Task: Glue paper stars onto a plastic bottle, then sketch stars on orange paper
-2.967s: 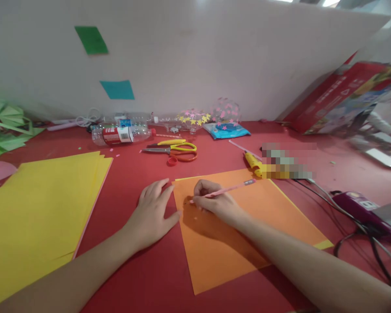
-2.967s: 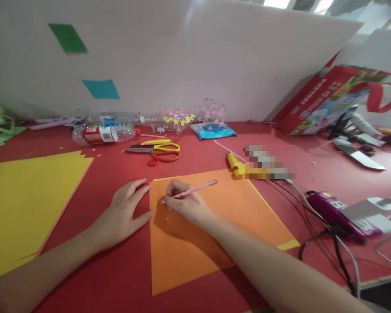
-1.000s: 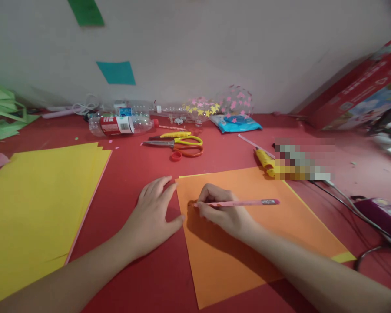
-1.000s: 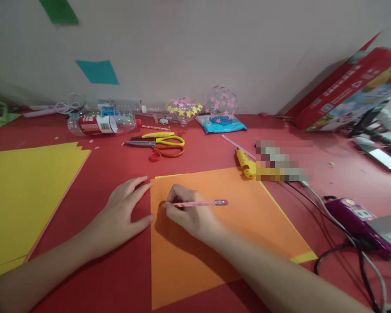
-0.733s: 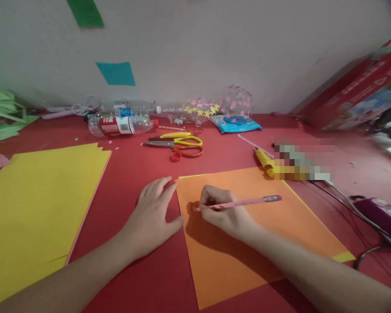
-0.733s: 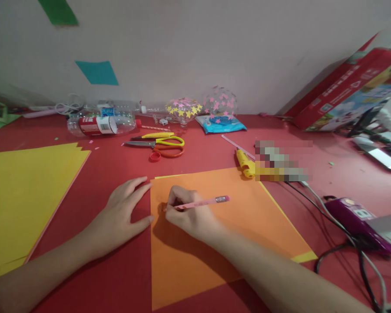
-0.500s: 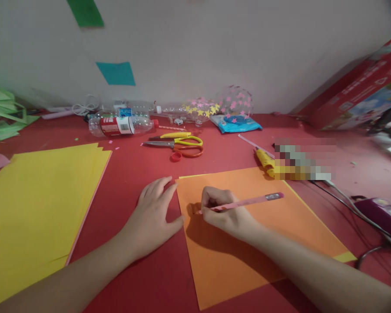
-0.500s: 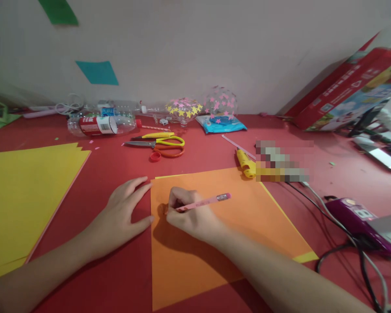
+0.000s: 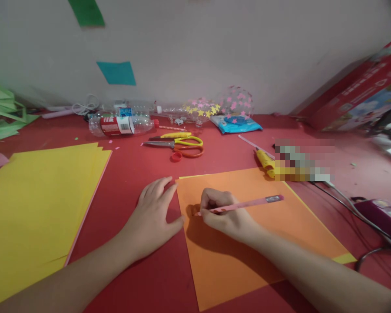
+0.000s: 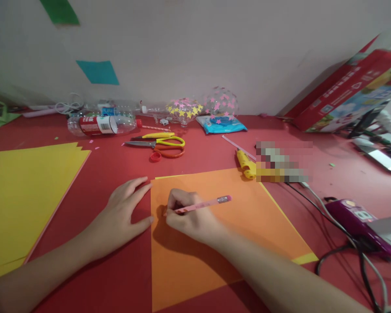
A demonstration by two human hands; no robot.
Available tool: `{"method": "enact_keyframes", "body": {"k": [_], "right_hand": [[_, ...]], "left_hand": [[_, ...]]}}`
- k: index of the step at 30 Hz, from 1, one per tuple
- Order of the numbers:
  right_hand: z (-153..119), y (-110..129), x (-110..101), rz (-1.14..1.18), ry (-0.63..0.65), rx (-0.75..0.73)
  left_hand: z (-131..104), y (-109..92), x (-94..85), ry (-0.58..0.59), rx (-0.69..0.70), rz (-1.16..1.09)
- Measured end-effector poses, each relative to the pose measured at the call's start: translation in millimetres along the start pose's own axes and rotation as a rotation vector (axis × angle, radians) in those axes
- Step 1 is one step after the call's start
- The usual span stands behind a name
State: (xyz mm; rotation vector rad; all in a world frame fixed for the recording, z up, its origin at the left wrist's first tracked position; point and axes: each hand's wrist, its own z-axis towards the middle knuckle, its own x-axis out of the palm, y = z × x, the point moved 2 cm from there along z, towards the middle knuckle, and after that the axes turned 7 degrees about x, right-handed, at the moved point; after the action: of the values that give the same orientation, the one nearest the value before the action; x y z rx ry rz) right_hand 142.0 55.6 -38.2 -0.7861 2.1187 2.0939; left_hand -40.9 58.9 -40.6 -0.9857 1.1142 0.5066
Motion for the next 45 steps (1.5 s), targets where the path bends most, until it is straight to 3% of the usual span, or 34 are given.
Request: {"method": "enact_keyframes", "body": {"k": [17, 37, 45], "right_hand": [[-1.6, 3.8, 3.1, -0.087, 0.025, -0.018], [-3.5, 6.7, 0.6, -0.116, -0.139, 0.027], [-3.7, 4.1, -1.0, -0.126, -0.143, 0.030]], "left_hand": [[0.3, -0.7, -0.7, -0.014, 0.009, -0.001], [-0.6, 0.5, 0.4, 0.017, 0.004, 0.035], [0.0, -0.7, -0.3, 0.037, -0.004, 0.037]]}}
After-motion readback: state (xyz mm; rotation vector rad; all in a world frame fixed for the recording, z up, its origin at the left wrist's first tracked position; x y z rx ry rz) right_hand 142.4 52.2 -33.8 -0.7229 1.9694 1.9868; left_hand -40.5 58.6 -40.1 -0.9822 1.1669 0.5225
